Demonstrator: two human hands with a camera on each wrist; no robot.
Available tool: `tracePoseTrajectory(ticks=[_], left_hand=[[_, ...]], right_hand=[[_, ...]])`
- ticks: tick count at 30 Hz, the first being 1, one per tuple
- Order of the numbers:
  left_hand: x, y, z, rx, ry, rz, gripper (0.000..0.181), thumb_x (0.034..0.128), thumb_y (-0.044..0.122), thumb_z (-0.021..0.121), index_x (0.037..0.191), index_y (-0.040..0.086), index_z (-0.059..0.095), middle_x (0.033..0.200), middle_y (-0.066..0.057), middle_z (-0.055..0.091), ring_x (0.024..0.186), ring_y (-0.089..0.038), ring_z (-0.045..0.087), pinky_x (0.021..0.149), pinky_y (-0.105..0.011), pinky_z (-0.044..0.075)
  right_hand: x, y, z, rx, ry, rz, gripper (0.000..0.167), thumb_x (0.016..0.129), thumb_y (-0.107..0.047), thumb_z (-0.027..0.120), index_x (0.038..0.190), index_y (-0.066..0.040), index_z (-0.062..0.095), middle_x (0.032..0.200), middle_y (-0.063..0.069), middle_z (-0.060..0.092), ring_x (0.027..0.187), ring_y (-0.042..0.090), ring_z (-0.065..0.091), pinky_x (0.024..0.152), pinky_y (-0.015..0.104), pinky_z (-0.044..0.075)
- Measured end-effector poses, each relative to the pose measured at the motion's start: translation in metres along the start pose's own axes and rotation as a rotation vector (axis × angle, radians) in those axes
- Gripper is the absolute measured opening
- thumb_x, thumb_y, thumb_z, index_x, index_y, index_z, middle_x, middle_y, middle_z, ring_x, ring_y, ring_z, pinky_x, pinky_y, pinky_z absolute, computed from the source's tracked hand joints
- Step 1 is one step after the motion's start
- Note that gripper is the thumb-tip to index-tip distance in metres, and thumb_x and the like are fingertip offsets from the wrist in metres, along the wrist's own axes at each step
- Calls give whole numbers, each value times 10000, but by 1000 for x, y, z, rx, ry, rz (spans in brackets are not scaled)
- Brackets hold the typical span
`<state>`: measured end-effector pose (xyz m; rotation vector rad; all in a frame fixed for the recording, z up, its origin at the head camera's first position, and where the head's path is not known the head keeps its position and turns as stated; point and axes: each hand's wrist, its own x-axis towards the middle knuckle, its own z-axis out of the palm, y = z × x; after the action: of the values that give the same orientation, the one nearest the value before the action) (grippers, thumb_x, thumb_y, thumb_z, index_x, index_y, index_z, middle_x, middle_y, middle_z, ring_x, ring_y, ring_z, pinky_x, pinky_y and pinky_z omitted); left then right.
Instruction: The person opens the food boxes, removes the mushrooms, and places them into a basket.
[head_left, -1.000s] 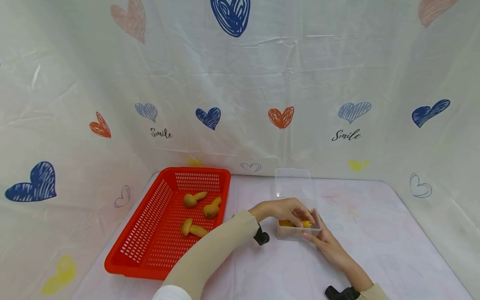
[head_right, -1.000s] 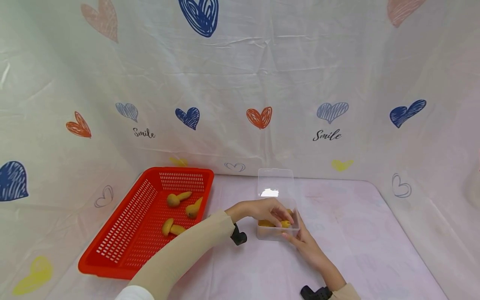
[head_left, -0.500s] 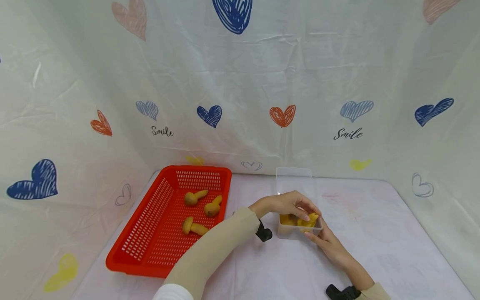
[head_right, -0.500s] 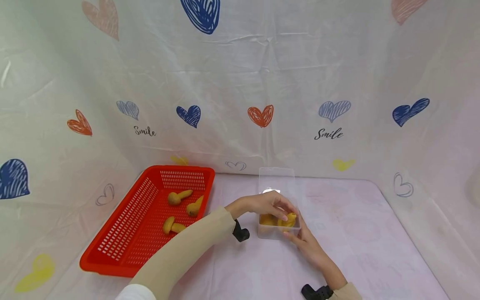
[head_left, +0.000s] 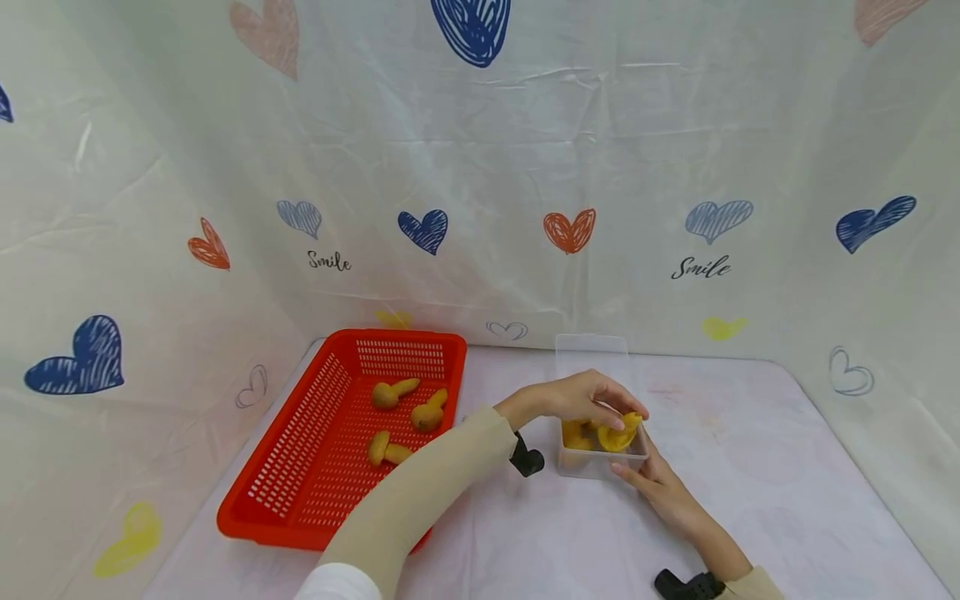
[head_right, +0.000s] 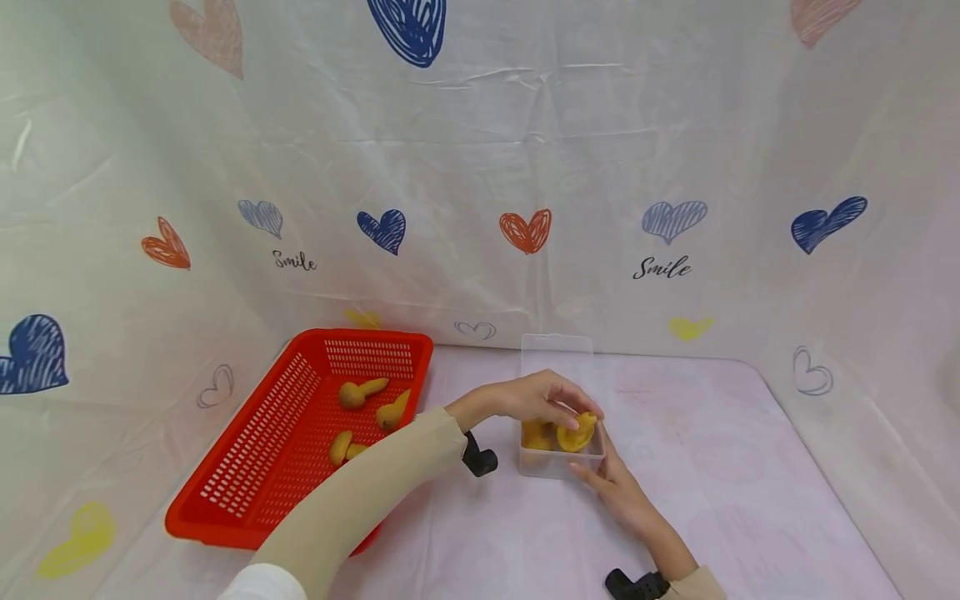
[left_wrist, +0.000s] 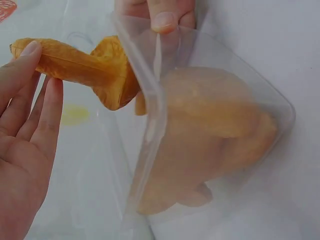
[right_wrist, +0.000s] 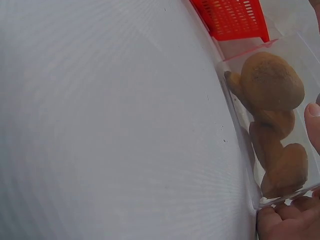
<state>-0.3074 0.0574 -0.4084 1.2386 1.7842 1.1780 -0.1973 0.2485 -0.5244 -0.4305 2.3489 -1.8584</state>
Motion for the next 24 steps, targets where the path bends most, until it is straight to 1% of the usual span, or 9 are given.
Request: tracePoseTrajectory(ticks=[4, 7, 9, 13, 18, 24], left_hand=[[-8, 5, -5, 30, 25, 20, 361, 948, -17, 637, 1307, -48, 614, 1325, -123, 632, 1156, -16, 578, 990, -191, 457], [-18, 9, -10, 45, 53, 32, 367, 942, -15, 651, 1306, -47, 617, 1320, -122, 634, 1141, -34, 592, 985, -203, 467], [-27, 13, -14, 47, 76, 29, 373, 940, -6, 660, 1310, -36, 620, 1319, -113, 637, 1135, -43, 599, 981, -211, 474], [-47, 19, -23, 70, 122, 13, 386, 946, 28, 666, 1328, -4, 619, 1326, -89, 634, 1141, -49, 598, 967, -225, 490], [-76, 26, -34, 79, 176, -7, 401, 950, 30, 658, 1345, -5, 605, 1321, -104, 628, 1162, -89, 599, 959, -257, 507], [-113, 33, -46, 86, 251, -67, 412, 954, 38, 657, 1361, 10, 598, 1301, -84, 637, 1172, -134, 602, 964, -272, 508]], right_hand=[[2, 0, 0, -4, -8, 3, 883, 1017, -123, 581, 1598, -133, -84, 1642, 179, -105, 1473, 404, -52, 999, 57, 227], [3, 0, 0, -11, -5, 15, 898, 1015, -120, 583, 1584, -84, -111, 1630, 202, -134, 1472, 413, -101, 986, 25, 185], [3, 0, 0, -18, 3, 26, 906, 1011, -122, 589, 1574, -49, -118, 1621, 227, -137, 1468, 428, -116, 970, 0, 168], [4, -1, 0, -26, 15, 34, 917, 1007, -130, 598, 1564, -13, -120, 1613, 248, -128, 1464, 439, -110, 963, -23, 139], [4, -1, -2, -22, 17, 42, 925, 1008, -145, 602, 1567, -31, -127, 1618, 231, -132, 1467, 431, -103, 967, -23, 135], [3, -2, -1, 12, 5, 32, 910, 1008, -97, 587, 1565, -28, -129, 1616, 232, -142, 1465, 430, -113, 976, -17, 144]])
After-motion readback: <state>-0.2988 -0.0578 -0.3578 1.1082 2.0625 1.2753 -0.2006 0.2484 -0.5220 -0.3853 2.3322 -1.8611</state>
